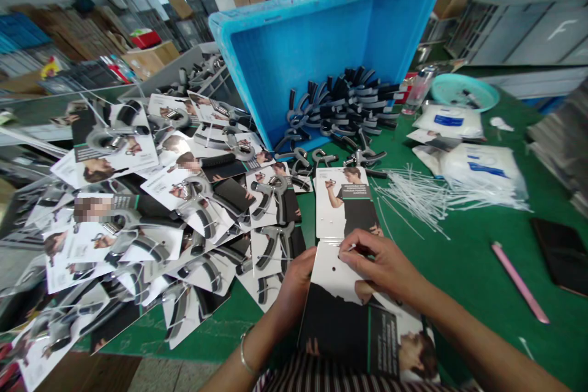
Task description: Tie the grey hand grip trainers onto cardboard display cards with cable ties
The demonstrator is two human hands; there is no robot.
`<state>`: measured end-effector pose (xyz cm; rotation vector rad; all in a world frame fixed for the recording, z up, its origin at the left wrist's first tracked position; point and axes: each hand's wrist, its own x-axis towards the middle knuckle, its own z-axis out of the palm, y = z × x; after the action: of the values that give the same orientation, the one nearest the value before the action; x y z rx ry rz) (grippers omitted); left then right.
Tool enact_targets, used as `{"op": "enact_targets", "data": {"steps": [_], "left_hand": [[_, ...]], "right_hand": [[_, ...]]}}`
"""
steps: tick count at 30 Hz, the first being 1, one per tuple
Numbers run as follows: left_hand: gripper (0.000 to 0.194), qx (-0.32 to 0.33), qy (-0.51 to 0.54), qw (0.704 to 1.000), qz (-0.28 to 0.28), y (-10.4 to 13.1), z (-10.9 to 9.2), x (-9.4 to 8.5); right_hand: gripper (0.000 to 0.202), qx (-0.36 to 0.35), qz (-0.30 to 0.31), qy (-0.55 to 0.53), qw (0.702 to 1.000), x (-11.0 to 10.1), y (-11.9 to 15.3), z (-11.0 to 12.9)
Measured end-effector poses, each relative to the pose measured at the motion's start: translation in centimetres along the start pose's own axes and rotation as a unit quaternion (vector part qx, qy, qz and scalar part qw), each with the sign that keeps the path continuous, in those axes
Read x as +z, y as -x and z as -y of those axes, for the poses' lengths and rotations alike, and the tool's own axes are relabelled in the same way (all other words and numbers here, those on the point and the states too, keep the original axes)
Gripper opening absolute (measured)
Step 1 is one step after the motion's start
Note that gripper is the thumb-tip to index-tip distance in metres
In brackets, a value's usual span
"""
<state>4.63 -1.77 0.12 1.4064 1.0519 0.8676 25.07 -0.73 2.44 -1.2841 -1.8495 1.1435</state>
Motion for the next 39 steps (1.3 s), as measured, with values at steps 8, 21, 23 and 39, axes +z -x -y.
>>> {"op": "enact_targets", "data": {"steps": [8,21,23,39], "left_hand": [[0.008,-0.014,0.017,1.0,-0.005,0.7,-0.1,0.2],[0.051,-0.129,0.239,0.962,-0.033,2.3,-3.0,-1.1],[0.05,-0.148,0.215,0.964,-0.048,2.5,-3.6,-1.1],[0.045,-0.152,0.176,0.969,-0.082,-0.6,-3.1,-3.5]], "right_hand": [[0.016,-0.064,0.043,-0.039,0.996,-0.5,0.6,-0.1],[0.016,-0.094,0.06,0.011,0.994,0.7,0.7,0.9],[0.012,-0.116,0.055,0.045,0.991,1.1,0.9,1.2],[0.016,-0.16,-0.063,0.155,0.973,-6.3,-2.1,0.5]]}}
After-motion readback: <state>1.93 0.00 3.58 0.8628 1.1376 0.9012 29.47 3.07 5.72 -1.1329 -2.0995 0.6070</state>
